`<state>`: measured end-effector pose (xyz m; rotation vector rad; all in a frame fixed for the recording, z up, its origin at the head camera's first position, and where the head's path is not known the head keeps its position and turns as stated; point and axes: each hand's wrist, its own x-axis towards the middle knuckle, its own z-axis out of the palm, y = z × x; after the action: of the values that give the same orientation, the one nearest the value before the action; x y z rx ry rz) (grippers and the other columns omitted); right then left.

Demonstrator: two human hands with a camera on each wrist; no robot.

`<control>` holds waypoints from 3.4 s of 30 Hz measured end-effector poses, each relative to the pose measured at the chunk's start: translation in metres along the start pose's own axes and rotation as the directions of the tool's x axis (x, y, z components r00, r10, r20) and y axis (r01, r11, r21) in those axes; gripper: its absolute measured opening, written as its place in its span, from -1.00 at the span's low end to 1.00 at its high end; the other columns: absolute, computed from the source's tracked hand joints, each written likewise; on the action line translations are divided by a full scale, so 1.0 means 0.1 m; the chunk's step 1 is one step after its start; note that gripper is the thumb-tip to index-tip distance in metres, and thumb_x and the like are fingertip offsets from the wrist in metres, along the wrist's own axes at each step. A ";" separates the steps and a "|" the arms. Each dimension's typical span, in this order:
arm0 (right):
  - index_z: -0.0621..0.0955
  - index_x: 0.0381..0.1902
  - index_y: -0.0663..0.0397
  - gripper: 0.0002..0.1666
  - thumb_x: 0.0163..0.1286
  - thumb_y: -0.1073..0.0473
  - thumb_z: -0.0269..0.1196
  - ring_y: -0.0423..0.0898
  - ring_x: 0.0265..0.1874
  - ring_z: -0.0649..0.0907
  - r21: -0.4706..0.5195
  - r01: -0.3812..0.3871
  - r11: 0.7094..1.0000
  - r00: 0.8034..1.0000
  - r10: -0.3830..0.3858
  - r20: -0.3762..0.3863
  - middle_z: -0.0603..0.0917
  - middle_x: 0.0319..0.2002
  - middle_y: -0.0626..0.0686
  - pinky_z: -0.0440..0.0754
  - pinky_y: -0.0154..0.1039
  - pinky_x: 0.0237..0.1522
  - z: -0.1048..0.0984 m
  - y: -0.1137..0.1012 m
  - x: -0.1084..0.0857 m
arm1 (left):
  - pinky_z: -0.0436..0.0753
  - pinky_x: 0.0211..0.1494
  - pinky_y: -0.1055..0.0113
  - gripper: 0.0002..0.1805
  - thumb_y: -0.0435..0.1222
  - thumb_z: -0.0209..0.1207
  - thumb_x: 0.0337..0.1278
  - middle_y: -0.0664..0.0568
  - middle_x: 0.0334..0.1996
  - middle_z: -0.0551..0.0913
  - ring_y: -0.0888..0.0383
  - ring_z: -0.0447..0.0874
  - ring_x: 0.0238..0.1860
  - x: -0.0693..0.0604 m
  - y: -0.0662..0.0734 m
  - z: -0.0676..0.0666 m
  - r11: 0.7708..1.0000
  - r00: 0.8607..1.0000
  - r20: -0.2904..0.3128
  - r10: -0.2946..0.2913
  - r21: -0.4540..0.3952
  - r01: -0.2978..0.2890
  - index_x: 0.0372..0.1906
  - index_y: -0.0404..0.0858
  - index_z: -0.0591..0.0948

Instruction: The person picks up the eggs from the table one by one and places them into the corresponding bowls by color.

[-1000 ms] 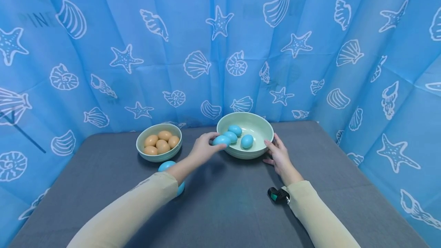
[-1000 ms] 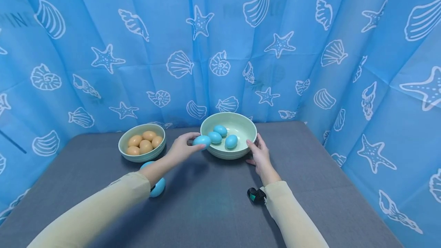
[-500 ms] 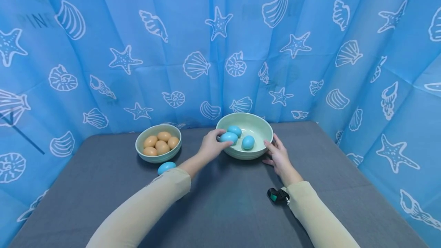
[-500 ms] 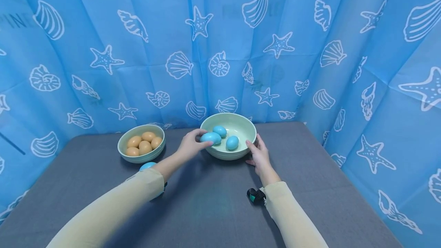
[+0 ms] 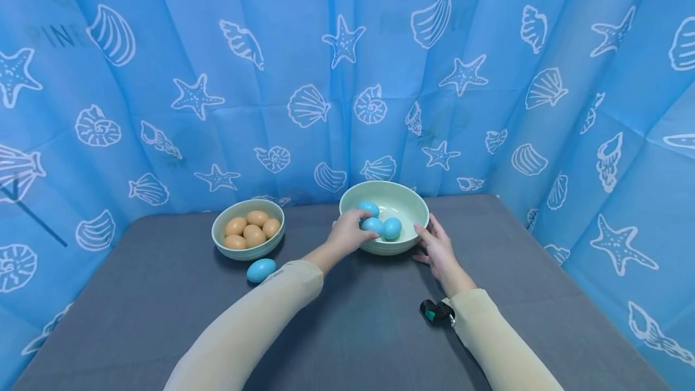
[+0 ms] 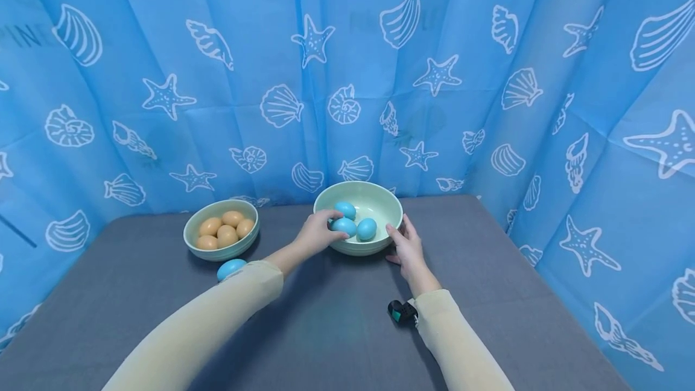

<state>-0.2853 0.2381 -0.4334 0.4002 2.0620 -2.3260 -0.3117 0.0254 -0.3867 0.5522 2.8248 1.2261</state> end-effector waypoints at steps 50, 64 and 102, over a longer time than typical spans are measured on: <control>-0.25 0.56 -0.22 -0.10 0.54 -0.02 0.03 0.30 0.40 0.17 -0.057 -0.032 0.998 0.999 0.032 0.009 -0.23 0.55 0.05 0.36 0.31 0.22 -0.02 -0.07 -0.04 | 0.63 0.04 0.07 -0.61 -0.30 0.16 0.35 -0.20 0.10 0.58 -0.13 0.55 0.08 -1.15 -0.54 -1.14 0.992 1.000 0.018 0.002 -0.126 0.000 0.18 -0.39 0.52; -0.24 0.57 -0.22 -0.12 0.55 0.01 0.02 0.30 0.39 0.20 -0.054 -0.040 0.998 0.999 0.041 0.005 -0.22 0.55 0.05 0.39 0.30 0.20 0.03 -0.06 -0.01 | 0.61 0.01 0.00 -0.34 -0.23 0.33 0.18 -0.32 0.25 0.41 -0.23 0.47 0.13 -1.50 -0.84 -1.25 0.996 0.988 0.151 -0.005 -0.093 0.019 0.31 -0.40 0.38; -0.23 0.57 -0.25 -0.13 0.55 0.01 0.02 0.29 0.38 0.21 -0.051 -0.066 0.997 0.998 0.065 -0.025 -0.22 0.55 0.05 0.40 0.30 0.19 0.01 -0.03 -0.01 | 0.53 -0.16 0.15 -0.15 -0.30 0.43 0.02 -0.34 0.25 0.35 0.08 0.49 -0.20 -1.47 -1.22 -1.08 1.000 0.907 0.422 -0.014 -0.003 0.017 0.38 -0.47 0.27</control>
<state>-0.2845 0.2373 -0.4302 0.4878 2.0808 -2.2378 -0.2286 -0.1756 -0.4171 0.6961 2.4544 0.9682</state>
